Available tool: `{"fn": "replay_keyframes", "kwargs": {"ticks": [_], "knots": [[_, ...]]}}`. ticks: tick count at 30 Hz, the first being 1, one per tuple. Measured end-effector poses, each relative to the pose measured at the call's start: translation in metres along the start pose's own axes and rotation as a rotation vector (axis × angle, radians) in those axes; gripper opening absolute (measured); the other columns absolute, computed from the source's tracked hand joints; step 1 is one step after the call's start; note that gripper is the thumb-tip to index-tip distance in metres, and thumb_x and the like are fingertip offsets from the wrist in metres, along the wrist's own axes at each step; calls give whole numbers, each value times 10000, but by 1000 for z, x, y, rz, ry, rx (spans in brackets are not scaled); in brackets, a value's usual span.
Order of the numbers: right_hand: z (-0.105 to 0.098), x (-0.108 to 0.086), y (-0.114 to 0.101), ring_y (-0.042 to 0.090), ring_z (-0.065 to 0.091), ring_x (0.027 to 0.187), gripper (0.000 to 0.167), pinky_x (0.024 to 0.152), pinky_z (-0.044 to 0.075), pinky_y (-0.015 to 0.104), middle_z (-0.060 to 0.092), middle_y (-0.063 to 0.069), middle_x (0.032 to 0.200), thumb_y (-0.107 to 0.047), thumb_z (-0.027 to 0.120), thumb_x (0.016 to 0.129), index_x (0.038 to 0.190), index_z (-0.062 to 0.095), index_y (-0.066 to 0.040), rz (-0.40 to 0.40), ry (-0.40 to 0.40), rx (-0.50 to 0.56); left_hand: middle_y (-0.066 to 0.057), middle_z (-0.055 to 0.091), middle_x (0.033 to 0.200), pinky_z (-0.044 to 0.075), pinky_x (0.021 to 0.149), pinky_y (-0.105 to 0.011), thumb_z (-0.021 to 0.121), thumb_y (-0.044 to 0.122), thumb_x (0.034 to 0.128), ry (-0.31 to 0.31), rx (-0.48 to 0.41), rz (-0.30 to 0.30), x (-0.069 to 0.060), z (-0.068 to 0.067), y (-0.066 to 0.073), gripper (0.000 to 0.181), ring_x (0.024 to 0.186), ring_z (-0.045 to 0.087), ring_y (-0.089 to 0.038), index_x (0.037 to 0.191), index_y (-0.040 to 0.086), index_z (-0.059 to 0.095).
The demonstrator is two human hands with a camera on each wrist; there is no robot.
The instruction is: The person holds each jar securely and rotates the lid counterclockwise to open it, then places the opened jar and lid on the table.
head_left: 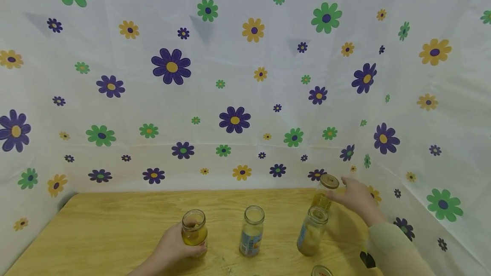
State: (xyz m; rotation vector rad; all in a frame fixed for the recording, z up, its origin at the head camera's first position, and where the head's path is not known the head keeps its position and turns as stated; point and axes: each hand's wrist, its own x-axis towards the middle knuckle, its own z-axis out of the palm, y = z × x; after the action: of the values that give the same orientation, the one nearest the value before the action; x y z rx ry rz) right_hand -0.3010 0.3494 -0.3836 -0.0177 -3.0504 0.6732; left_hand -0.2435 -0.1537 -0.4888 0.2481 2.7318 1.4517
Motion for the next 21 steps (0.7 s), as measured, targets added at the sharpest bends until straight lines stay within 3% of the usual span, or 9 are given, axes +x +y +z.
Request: {"fn": "replay_keyframes", "kwargs": {"ticks": [6,10,16,19,21], "knots": [[13,2,10,632,443,1395,955,1114,449,709,416,443,1543,-488,728,966,1528,360,192,41,-30,107,-118,760,1121,598,842,-351,969,143,728,-19,-18,19,0,-1,-2,619,977,727,-212,1236,-9,648],[23,5,13,615,507,1348,936,1080,490,683,483,438,1492,-504,747,949,1490,424,189,48,-21,87,-105,762,1107,593,833,-337,970,154,725,-15,-9,20,0,-2,-3,613,960,721,-193,1229,1,656],[38,9,15,497,664,1104,576,952,571,609,670,374,1235,-379,834,895,1133,677,122,-21,51,122,-107,765,1114,590,828,-313,974,175,723,-10,-4,30,-1,-2,-3,611,961,722,-186,1219,8,659],[46,8,16,467,674,1055,529,922,584,588,684,361,1183,-337,840,896,1102,683,124,-28,56,154,-110,765,1102,584,816,-305,971,172,721,-9,-1,40,-1,-2,-3,601,950,715,-178,1213,14,664],[51,8,17,415,678,988,518,857,600,514,701,321,1115,-324,834,906,1126,679,119,-18,49,174,-111,764,1102,588,816,-316,971,165,719,-6,-1,39,-2,-2,-3,598,949,714,-179,1212,16,666]]}}
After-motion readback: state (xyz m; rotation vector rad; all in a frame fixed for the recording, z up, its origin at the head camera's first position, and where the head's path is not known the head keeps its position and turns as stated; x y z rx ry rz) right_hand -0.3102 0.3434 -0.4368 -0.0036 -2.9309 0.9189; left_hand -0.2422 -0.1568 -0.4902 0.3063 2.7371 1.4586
